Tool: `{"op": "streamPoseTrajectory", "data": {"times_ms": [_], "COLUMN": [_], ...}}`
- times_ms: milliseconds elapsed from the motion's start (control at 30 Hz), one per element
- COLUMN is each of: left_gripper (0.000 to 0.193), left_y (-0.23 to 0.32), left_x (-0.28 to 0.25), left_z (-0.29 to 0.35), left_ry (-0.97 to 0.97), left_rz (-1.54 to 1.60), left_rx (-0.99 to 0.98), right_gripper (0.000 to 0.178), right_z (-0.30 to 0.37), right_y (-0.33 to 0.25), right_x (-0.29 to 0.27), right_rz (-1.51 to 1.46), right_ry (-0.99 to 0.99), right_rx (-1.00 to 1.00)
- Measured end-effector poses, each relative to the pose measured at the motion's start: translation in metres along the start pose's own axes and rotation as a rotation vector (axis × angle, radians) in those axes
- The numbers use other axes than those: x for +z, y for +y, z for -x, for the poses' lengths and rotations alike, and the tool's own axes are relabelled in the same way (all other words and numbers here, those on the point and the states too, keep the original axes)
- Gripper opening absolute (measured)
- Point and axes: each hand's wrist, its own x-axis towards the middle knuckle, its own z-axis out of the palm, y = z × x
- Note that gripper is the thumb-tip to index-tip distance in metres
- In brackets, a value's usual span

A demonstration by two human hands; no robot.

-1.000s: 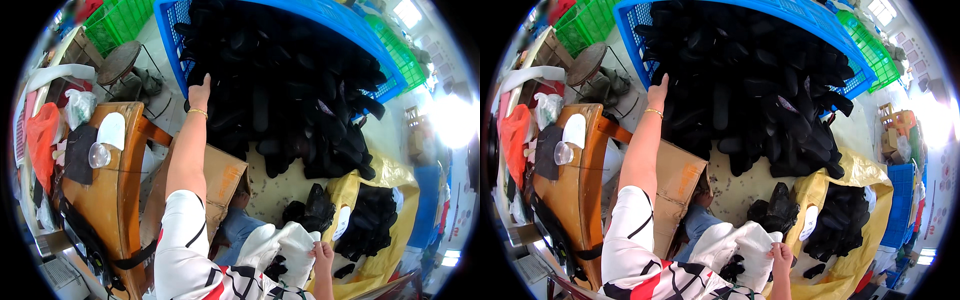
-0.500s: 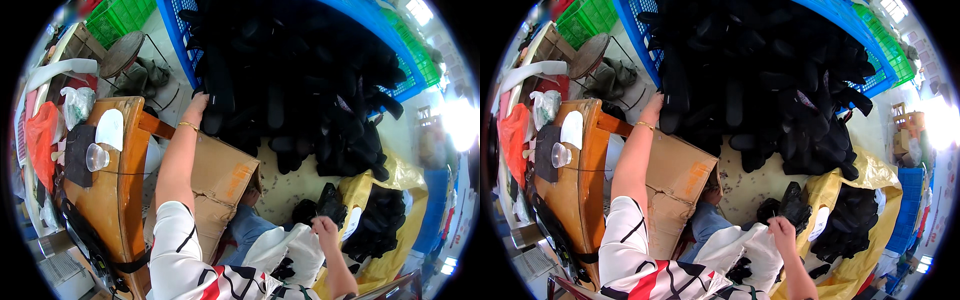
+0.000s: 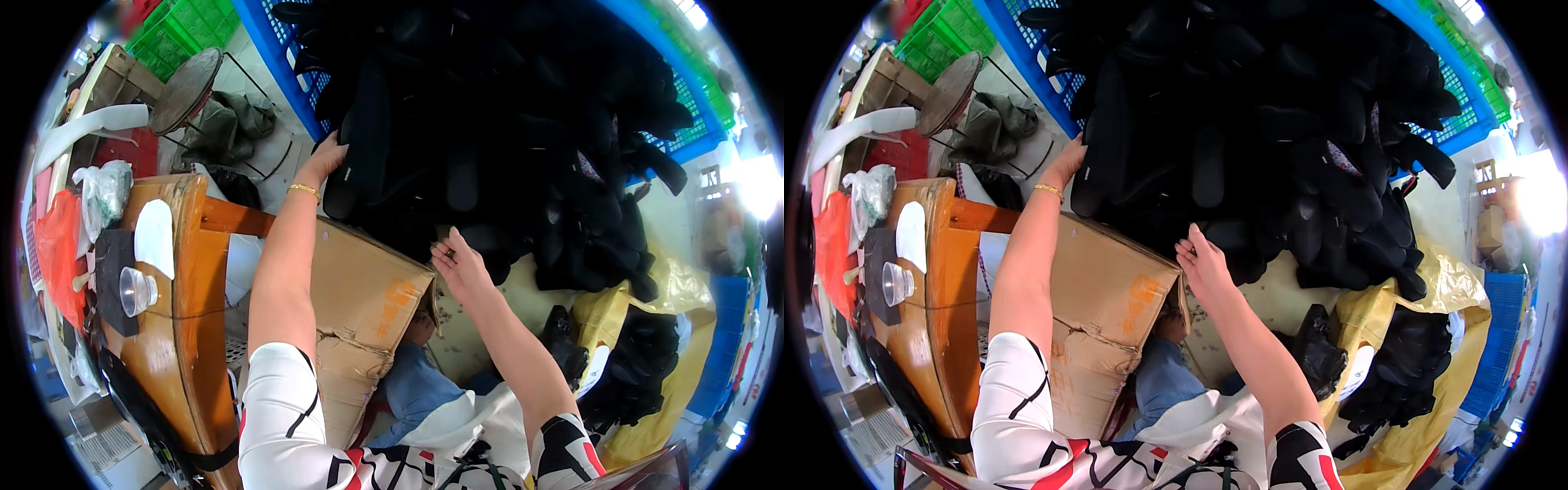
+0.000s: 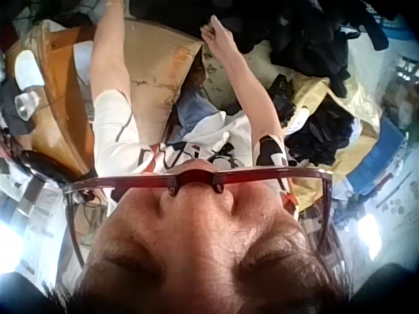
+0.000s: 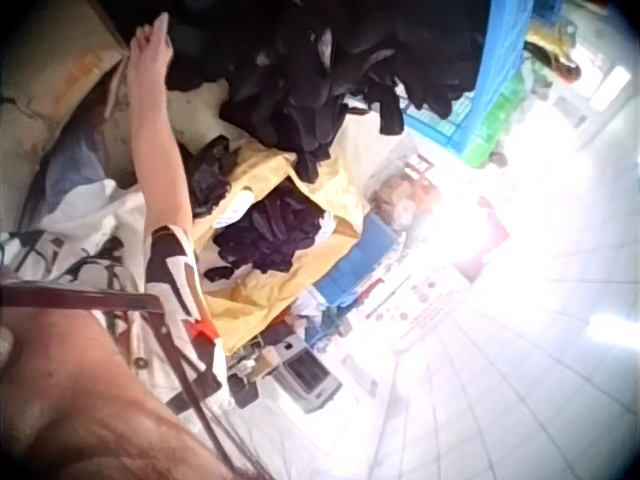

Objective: The person sits on the floor in a workshop and sews black shoe uppers using a needle and thread. They pick up a shoe from a nearby pile, stitch the edges, and then place the finished item into a cardboard box.

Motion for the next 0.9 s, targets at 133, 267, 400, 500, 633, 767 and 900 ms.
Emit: {"op": "streamPoseTrajectory", "data": {"times_ms": [133, 267, 400, 500, 633, 767, 900], "left_gripper": [0.055, 0.049, 0.043, 0.034, 0.035, 0.038, 0.037], "left_y": [0.023, 0.022, 0.065, 0.062, 0.099, 0.146, 0.148], "left_x": [0.02, 0.018, 0.05, 0.069, 0.081, 0.109, 0.117], "left_z": [0.029, 0.05, 0.085, 0.116, 0.164, 0.224, 0.297], "left_ry": [-0.164, -0.127, -0.067, -0.196, -0.291, -0.095, 0.045], "left_rz": [0.524, 0.678, 0.596, 0.671, 0.952, 0.79, 0.747], "left_rx": [-0.38, -0.425, -0.409, -0.212, -0.024, -0.026, -0.102], "right_gripper": [0.046, 0.047, 0.038, 0.03, 0.028, 0.033, 0.037], "right_z": [-0.065, -0.096, -0.094, -0.084, -0.031, 0.024, 0.092], "right_y": [0.018, 0.026, 0.012, 0.008, -0.015, -0.023, -0.022], "right_x": [-0.006, 0.017, 0.042, 0.045, 0.039, 0.006, -0.005], "right_rz": [-0.054, -0.074, -0.134, -0.196, -0.187, -0.076, 0.174], "right_ry": [0.053, 0.133, 0.037, -0.119, -0.142, -0.245, -0.262], "right_rx": [0.054, 0.05, 0.026, -0.009, 0.049, -0.102, -0.098]}}
